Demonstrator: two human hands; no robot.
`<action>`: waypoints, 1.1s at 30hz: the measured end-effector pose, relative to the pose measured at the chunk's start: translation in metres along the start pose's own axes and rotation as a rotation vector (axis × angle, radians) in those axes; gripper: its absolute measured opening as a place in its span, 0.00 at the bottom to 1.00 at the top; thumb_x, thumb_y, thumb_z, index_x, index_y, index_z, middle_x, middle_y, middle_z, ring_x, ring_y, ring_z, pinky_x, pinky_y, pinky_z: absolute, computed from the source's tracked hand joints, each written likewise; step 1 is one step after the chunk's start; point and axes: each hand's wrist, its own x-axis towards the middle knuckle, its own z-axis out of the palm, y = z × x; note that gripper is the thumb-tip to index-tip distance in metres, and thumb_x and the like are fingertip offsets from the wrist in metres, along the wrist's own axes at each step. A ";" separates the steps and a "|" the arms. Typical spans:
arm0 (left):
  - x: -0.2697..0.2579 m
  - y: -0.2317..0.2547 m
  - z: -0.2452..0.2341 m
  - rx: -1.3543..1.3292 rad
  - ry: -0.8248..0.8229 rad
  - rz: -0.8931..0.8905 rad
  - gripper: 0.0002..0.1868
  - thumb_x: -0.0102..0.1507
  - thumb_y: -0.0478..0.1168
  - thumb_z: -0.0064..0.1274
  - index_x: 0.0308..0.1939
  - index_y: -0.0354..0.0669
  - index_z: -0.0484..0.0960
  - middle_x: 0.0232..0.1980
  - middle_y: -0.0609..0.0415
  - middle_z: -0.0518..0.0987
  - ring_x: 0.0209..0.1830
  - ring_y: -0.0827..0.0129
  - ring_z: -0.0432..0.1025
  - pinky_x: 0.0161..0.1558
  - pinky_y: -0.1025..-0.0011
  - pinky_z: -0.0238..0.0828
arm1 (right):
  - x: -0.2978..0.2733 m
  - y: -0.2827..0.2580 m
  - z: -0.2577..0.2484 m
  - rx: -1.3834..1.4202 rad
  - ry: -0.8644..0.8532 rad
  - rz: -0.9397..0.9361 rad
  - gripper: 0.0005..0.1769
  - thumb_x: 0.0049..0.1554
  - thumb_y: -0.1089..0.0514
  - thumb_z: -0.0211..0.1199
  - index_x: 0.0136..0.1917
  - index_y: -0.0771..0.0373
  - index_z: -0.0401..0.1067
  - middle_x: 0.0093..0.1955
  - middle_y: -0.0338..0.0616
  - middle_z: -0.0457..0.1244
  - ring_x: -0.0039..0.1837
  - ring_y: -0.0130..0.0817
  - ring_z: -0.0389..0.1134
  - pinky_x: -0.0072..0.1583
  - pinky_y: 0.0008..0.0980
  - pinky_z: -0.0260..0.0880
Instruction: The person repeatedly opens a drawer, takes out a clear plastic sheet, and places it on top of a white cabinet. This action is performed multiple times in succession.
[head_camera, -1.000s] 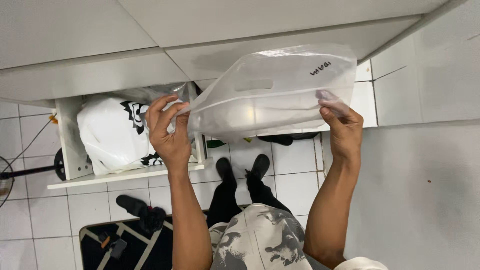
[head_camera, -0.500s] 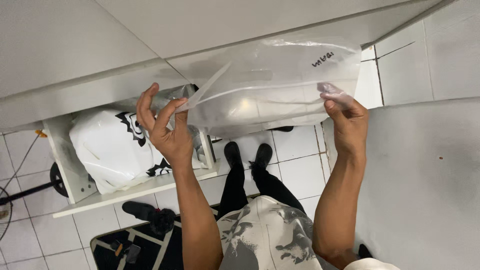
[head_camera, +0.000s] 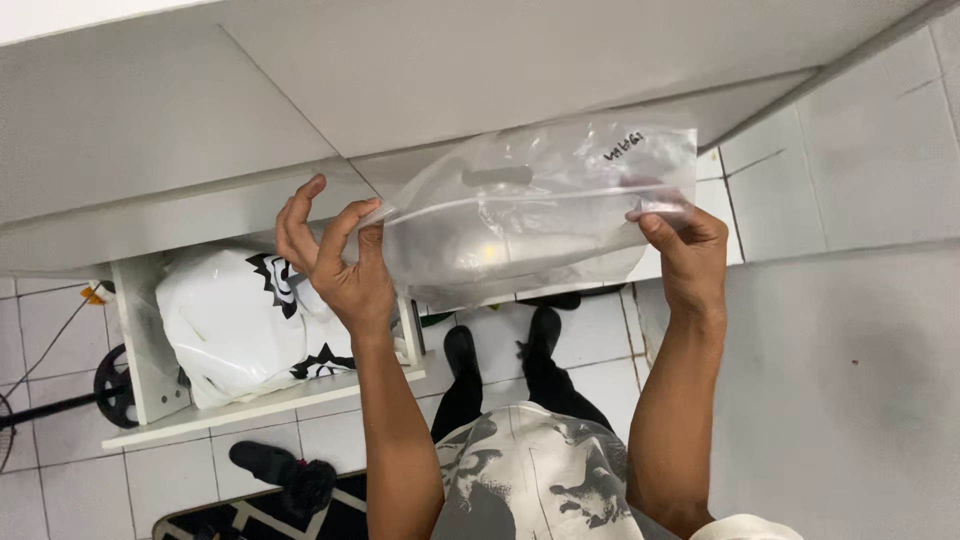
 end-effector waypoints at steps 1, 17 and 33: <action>-0.002 0.006 0.001 0.017 0.018 0.008 0.04 0.66 0.43 0.65 0.44 0.55 0.89 0.69 0.61 0.72 0.78 0.57 0.52 0.81 0.53 0.48 | 0.006 0.000 -0.004 -0.007 -0.034 -0.040 0.09 0.54 0.55 0.76 0.46 0.59 0.80 0.47 0.42 0.72 0.55 0.34 0.73 0.64 0.38 0.72; -0.026 0.094 0.046 -0.037 0.169 0.020 0.07 0.66 0.48 0.61 0.45 0.56 0.88 0.61 0.63 0.78 0.71 0.64 0.61 0.69 0.63 0.63 | 0.070 -0.037 -0.065 -0.027 -0.169 -0.079 0.10 0.53 0.54 0.73 0.47 0.57 0.81 0.49 0.39 0.73 0.59 0.31 0.73 0.68 0.38 0.67; 0.021 0.074 0.028 -0.418 -0.078 -0.235 0.24 0.64 0.45 0.65 0.60 0.38 0.78 0.46 0.52 0.81 0.47 0.73 0.76 0.52 0.73 0.77 | 0.049 -0.110 -0.016 0.219 -0.037 -0.430 0.13 0.64 0.52 0.65 0.51 0.64 0.79 0.47 0.43 0.71 0.50 0.35 0.74 0.56 0.37 0.80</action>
